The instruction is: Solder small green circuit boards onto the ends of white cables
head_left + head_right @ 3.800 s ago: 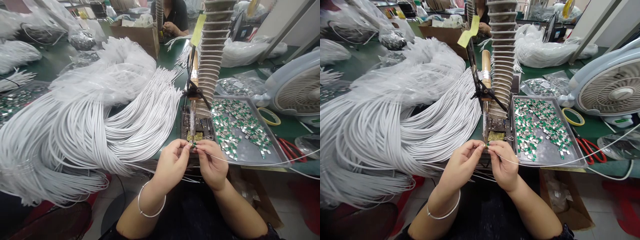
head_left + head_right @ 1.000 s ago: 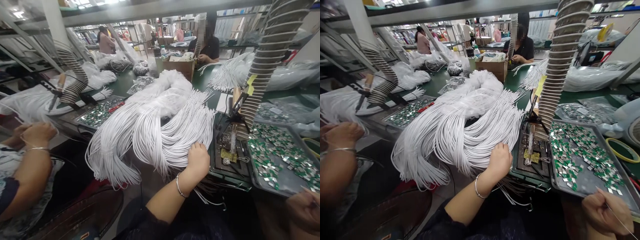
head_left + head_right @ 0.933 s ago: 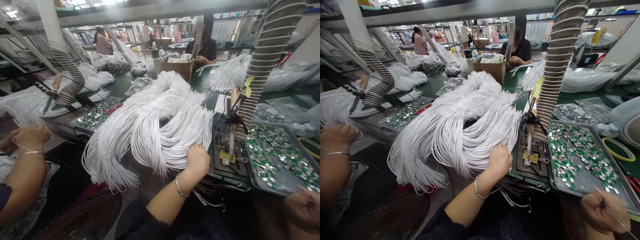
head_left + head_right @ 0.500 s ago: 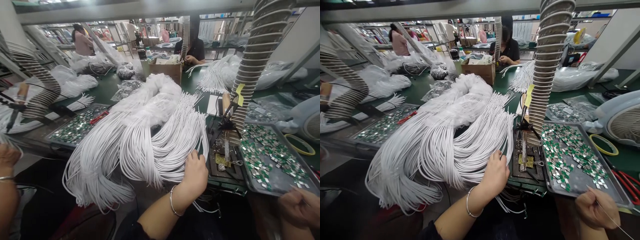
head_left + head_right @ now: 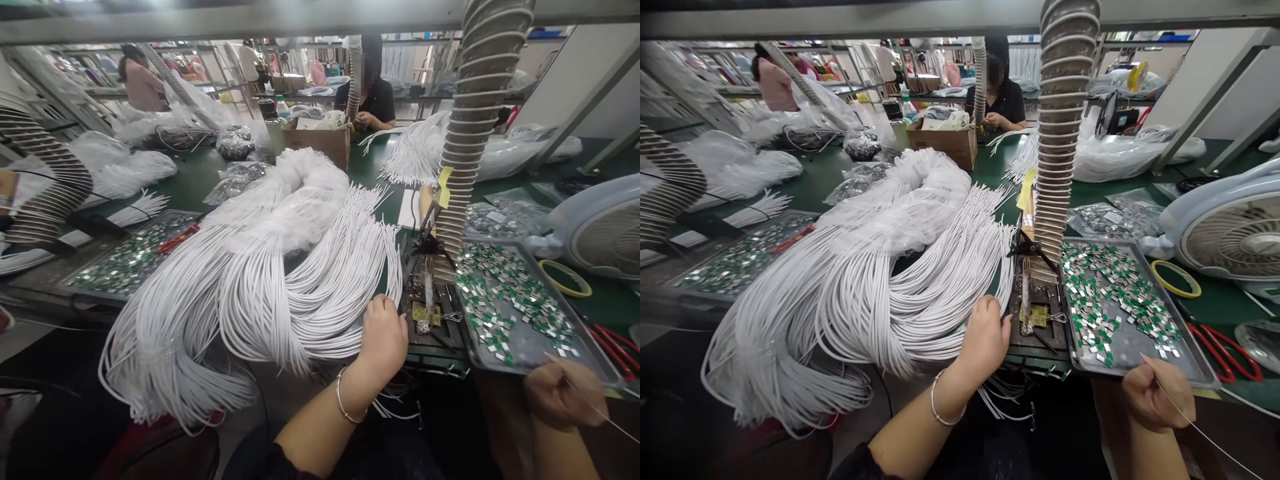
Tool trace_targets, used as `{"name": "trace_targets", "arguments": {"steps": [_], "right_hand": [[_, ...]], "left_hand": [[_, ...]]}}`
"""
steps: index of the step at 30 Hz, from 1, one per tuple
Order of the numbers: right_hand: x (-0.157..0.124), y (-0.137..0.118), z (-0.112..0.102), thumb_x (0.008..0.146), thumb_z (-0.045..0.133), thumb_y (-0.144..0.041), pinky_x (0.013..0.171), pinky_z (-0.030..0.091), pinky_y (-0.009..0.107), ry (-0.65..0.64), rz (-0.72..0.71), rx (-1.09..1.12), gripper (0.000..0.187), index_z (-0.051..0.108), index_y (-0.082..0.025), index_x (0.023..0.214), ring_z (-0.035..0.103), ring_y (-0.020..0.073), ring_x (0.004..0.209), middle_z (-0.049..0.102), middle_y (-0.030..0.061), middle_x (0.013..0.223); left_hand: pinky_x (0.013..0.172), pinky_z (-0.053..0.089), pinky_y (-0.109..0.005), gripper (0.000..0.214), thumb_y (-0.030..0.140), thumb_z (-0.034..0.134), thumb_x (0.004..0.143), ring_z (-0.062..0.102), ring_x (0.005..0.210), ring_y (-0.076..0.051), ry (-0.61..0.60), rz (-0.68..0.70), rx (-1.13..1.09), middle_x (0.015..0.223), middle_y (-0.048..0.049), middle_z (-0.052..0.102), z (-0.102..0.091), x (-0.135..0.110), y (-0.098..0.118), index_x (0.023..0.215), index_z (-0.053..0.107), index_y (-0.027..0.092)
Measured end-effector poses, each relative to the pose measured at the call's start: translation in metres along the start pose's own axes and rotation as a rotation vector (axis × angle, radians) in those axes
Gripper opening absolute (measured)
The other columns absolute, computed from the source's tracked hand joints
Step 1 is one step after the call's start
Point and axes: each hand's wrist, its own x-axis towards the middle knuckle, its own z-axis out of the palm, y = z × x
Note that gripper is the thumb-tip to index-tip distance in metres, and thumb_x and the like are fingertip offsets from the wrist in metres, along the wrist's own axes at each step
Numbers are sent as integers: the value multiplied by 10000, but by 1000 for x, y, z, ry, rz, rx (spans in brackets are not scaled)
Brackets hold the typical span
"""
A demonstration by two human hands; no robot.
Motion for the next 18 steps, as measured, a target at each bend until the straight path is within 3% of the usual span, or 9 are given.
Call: {"name": "trace_targets", "arguments": {"steps": [3, 6, 9, 18], "right_hand": [[0, 6, 2, 573, 613, -481, 323, 306, 327, 118, -193, -76, 339, 405, -261, 420, 393, 134, 254, 411, 17, 319], [-2, 14, 3, 595, 611, -385, 321, 350, 304, 100, -288, -45, 252, 452, -251, 452, 432, 136, 256, 461, 22, 333], [-4, 16, 2, 597, 601, -305, 326, 375, 283, 101, -375, -15, 160, 489, -247, 499, 470, 142, 271, 496, 20, 351], [-5, 9, 1, 609, 642, -342, 346, 391, 282, 66, -287, 21, 205, 483, -250, 518, 496, 138, 299, 522, 15, 397]], "left_hand": [[789, 465, -355, 117, 116, 432, 856, 566, 914, -231, 1, 15, -28, 940, -114, 592, 1, 1, -2, 897, 540, 135], [755, 470, -324, 224, 56, 358, 862, 603, 829, -200, 5, -19, -36, 911, -117, 606, 0, 8, -10, 863, 569, 130], [729, 473, -314, 228, 42, 391, 835, 631, 811, -203, -1, -61, -20, 965, -139, 608, 0, 17, -17, 884, 601, 116], [813, 463, -306, 184, 172, 489, 831, 631, 909, -221, -70, -69, -54, 1046, -151, 605, -5, 29, -19, 891, 647, 99]]}}
